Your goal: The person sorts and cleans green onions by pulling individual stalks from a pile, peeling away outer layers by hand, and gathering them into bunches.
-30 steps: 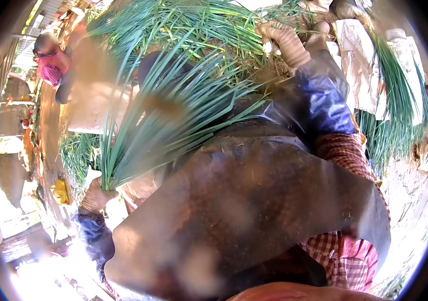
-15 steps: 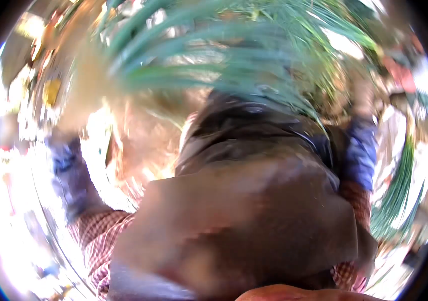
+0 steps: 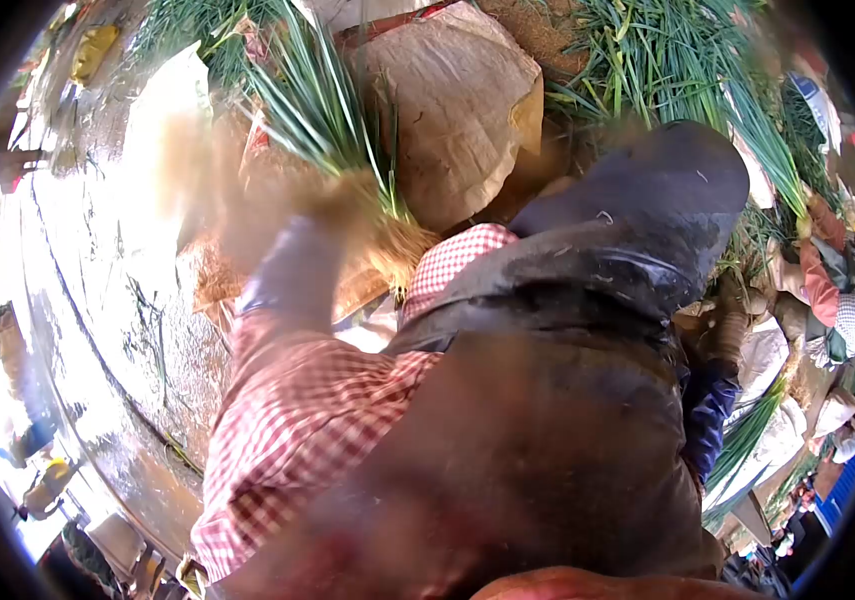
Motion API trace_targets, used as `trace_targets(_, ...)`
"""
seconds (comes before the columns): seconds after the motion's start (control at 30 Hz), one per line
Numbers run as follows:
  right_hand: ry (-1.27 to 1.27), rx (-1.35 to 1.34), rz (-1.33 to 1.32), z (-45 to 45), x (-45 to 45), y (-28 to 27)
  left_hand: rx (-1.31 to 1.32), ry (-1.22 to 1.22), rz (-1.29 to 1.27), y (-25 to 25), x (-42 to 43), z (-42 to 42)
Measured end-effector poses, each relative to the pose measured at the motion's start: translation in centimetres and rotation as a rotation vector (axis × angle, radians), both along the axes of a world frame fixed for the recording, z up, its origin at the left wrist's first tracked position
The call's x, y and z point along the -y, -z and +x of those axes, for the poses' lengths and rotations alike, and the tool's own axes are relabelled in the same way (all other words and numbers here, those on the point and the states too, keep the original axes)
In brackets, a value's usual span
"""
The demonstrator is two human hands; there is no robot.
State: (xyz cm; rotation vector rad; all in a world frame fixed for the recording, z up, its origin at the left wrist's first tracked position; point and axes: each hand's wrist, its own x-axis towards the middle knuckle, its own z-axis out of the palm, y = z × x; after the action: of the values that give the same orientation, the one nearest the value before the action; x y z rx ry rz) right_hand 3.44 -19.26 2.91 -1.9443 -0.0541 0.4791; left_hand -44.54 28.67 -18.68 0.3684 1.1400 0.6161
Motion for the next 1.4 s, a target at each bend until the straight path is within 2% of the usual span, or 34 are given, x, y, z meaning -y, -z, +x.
trace_targets(0.03, -0.014, 0.054, -0.067, 0.1, -0.3, 0.7, 0.027, 0.038, -0.053, 4.6, 1.2, -0.6)
trace_targets(0.1, -0.162, 0.124, -0.168, -2.5, -2.9, -1.4, 0.051, 0.096, -0.099, 9.7, 4.6, -2.6)
trace_targets(0.17, -0.202, 0.156, -0.221, -2.8, -3.9, -1.5, 0.056, 0.044, -0.048, 5.3, 6.5, -2.7)
trace_targets(0.2, -0.227, 0.214, -0.199, -3.6, -4.9, -2.1, 0.196, 0.053, -0.106, 4.4, 7.1, -3.5)
trace_targets(0.23, -0.233, 0.202, -0.226, -3.1, -4.5, -1.4, 0.4, 0.219, -0.155, 5.2, 6.9, -5.1)
trace_targets(0.3, -0.255, 0.182, -0.258, -0.9, -2.3, 1.2, -0.058, 0.11, -0.128, 4.7, 8.3, -6.0)
trace_targets(0.33, -0.368, 0.162, -0.342, 0.4, -1.2, 2.4, -0.09, 0.084, -0.213, 5.2, 8.8, -6.2)
trace_targets(0.37, -0.364, 0.147, -0.342, 1.6, 0.3, 3.5, -0.119, 0.06, -0.296, 5.8, 9.2, -6.3)
trace_targets(0.4, -0.36, 0.141, -0.339, 1.4, 0.2, 3.8, -0.087, 0.058, -0.229, 9.4, 9.2, -7.3)
trace_targets(0.43, -0.343, 0.133, -0.326, 1.2, 0.1, 3.7, -0.017, 0.038, -0.232, 9.4, 9.1, -6.8)
trace_targets(0.5, -0.342, 0.12, -0.329, 1.0, 0.0, 3.7, -0.183, -0.057, -0.196, 10.1, 9.2, -4.9)
trace_targets(0.53, -0.344, 0.119, -0.327, 1.1, 0.0, 3.7, -0.541, -0.052, -0.045, 10.5, 9.4, -3.9)
trace_targets(0.57, -0.348, 0.115, -0.331, 1.2, 0.0, 3.9, -0.54, -0.052, -0.043, 9.4, 9.8, -2.8)
trace_targets(0.63, -0.36, 0.111, -0.333, 1.6, 0.3, 4.2, -0.912, -0.196, 0.508, 4.1, 10.3, -0.5)
trace_targets(0.67, -0.364, 0.108, -0.333, 1.8, 0.4, 4.5, -0.914, -0.204, 0.51, 2.8, 9.5, -0.2)
trace_targets(0.83, -0.394, 0.078, -0.347, 2.8, 0.6, 5.7, -1.291, 0.197, 1.177, -0.6, 4.5, 0.5)
trace_targets(0.9, -0.408, 0.067, -0.355, 3.0, 0.9, 6.2, -1.095, 0.239, 1.181, -0.4, 1.9, 3.5)
trace_targets(0.97, -0.427, 0.061, -0.368, 3.3, 1.0, 6.5, -1.042, 0.37, 0.995, 0.8, -1.1, 5.7)
trace_targets(1.03, -0.463, 0.055, -0.382, 3.6, 1.2, 7.3, -1.102, 0.326, 0.931, 2.5, -3.0, 7.3)
trace_targets(1.07, -0.49, 0.05, -0.389, 3.6, 1.5, 7.8, -1.273, 0.264, 0.98, 4.3, -3.5, 7.8)
trace_targets(1.1, -0.53, 0.054, -0.403, 3.7, 1.9, 8.6, -1.268, 0.262, 0.981, 4.0, -3.9, 8.2)
trace_targets(1.17, -0.682, 0.119, -0.452, 4.0, 2.8, 10.4, -1.342, 0.411, 0.688, 3.8, -4.9, 8.5)
trace_targets(1.2, -0.862, 0.247, -0.481, 4.3, 3.3, 11.5, -1.3, 0.378, 0.664, 3.8, -5.2, 8.3)
trace_targets(1.27, -1.336, 0.762, -0.463, 5.2, 4.1, 13.3, -1.292, 0.353, 0.648, 4.3, -5.6, 7.9)
trace_targets(1.3, -1.41, 0.891, -0.391, 5.2, 3.9, 13.3, -1.284, 0.325, 0.635, 4.2, -5.7, 7.8)
trace_targets(1.33, -1.414, 0.891, -0.39, 5.3, 3.7, 13.3, -1.32, 0.254, 0.663, 4.1, -5.3, 7.7)
trace_targets(1.4, -1.121, 0.441, -0.483, 4.7, 3.4, 12.8, -1.354, 0.313, 0.666, 3.6, -5.5, 7.4)
